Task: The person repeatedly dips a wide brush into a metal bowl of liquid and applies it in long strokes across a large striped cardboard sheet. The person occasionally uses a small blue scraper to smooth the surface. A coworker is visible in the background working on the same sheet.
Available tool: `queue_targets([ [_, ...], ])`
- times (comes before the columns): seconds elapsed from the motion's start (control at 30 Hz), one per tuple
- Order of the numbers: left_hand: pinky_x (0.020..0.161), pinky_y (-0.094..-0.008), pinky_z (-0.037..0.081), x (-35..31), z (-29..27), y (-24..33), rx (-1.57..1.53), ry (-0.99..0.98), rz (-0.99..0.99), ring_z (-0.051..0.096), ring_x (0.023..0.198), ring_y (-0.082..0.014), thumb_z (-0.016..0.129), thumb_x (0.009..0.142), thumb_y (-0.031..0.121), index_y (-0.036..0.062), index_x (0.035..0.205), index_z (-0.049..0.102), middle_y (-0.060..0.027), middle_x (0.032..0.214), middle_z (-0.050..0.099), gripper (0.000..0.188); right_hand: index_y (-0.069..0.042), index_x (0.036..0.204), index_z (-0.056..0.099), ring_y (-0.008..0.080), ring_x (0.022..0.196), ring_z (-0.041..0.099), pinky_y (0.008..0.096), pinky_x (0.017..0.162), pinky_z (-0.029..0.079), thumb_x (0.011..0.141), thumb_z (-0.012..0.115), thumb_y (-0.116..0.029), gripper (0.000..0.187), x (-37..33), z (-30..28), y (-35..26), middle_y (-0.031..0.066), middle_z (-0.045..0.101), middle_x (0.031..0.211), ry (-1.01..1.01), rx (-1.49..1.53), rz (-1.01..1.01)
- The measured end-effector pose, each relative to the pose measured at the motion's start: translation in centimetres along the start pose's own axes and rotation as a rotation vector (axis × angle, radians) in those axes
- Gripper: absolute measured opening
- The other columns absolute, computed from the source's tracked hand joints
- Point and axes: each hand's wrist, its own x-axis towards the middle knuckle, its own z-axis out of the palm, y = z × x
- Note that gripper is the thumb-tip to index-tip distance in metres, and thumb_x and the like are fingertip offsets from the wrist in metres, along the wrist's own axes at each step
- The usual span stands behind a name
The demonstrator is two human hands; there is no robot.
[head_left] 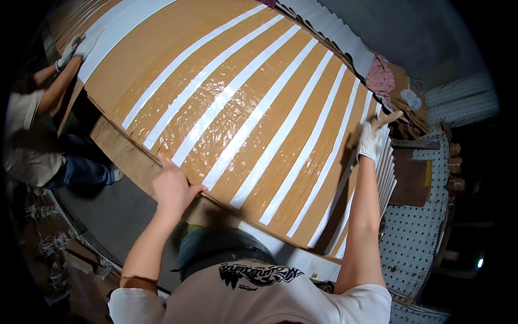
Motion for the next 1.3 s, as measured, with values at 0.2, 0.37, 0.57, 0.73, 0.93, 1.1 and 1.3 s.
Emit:
queue_targets([
  [0.2, 0.064, -0.0327, 0.057, 0.0, 0.9, -0.7, 0.012, 0.024, 0.041, 0.072, 0.078, -0.0285, 0.078, 0.059, 0.072, -0.0227, 0.124, 0.051, -0.0395, 0.138, 0.046, 0.118, -0.002, 0.088, 0.069, 0.0323, 0.074, 0.067, 0.0436, 0.073, 0.052, 0.088, 0.065, -0.041, 0.039, -22.8, 3.2, -18.7, 0.0168, 0.068, 0.079, -0.709, 0.302, -0.318],
  [0.37, 0.065, -0.03, 0.057, -0.3, 0.3, -0.6, 0.078, 0.033, 0.066, 0.071, 0.076, -0.0234, 0.074, 0.065, 0.074, -0.0194, 0.128, 0.052, -0.0386, 0.14, 0.045, 0.115, -0.005, 0.115, 0.066, 0.0303, 0.098, 0.067, 0.0401, 0.088, 0.05, 0.086, 0.067, -0.039, 0.045, -29.8, 6.6, -18.0, 0.0195, 0.069, 0.106, -0.693, 0.34, -0.575],
  [0.57, 0.065, -0.0347, 0.058, -0.4, 1.0, -0.7, 0.035, 0.036, 0.104, 0.072, 0.081, -0.0292, 0.066, 0.069, 0.08, -0.0192, 0.133, 0.047, -0.0384, 0.14, 0.045, 0.119, 0.001, 0.112, 0.067, 0.0191, 0.086, 0.065, 0.0351, 0.076, 0.052, 0.086, 0.069, -0.031, 0.041, -19.7, 0.2, -4.2, 0.0108, 0.071, 0.096, -0.291, 0.481, -0.089],
  [0.73, 0.067, -0.0345, 0.058, -0.6, 1.8, -0.9, 0.045, 0.101, 0.125, 0.073, 0.085, -0.0299, 0.065, 0.07, 0.08, -0.0221, 0.129, 0.048, -0.0405, 0.138, 0.046, 0.119, -0.009, 0.121, 0.062, 0.036, 0.089, 0.069, 0.0406, 0.082, 0.056, 0.095, 0.058, -0.026, 0.031, -20.5, -3.1, -4.5, 0.0186, 0.069, 0.106, -0.01, -0.315, -0.124],
  [0.93, 0.068, -0.0315, 0.058, 0.0, 2.8, -1.4, 0.126, 0.161, 0.173, 0.072, 0.085, -0.0269, 0.068, 0.07, 0.077, -0.0218, 0.129, 0.049, -0.0407, 0.137, 0.047, 0.116, -0.014, 0.132, 0.055, 0.0271, 0.07, 0.065, 0.0391, 0.059, 0.052, 0.084, 0.055, -0.007, 0.049, -34.2, -1.1, -14.4, 0.0113, 0.063, 0.086, -0.41, 0.099, -0.874],
  [1.1, 0.068, -0.0369, 0.058, -0.8, 1.8, -0.4, 0.159, 0.103, 0.143, 0.073, 0.089, -0.0314, 0.063, 0.071, 0.081, -0.0219, 0.129, 0.049, -0.0402, 0.135, 0.049, 0.119, -0.01, 0.109, 0.067, 0.0303, 0.08, 0.069, 0.044, 0.069, 0.056, 0.094, 0.057, -0.036, 0.032, -31.7, -0.3, -8.6, 0.0194, 0.068, 0.094, -0.502, 0.087, -0.468],
  [1.3, 0.077, -0.042, 0.058, -0.7, 2.8, -0.5, 0.197, 0.097, 0.139, 0.07, 0.099, -0.0364, 0.051, 0.073, 0.089, -0.0182, 0.131, 0.049, -0.0354, 0.136, 0.051, 0.122, -0.002, 0.105, 0.071, 0.0276, 0.093, 0.07, 0.0391, 0.084, 0.053, 0.087, 0.07, -0.039, 0.042, -25.4, -10.0, 8.8, 0.0163, 0.074, 0.099, -0.241, 0.39, -0.032],
])
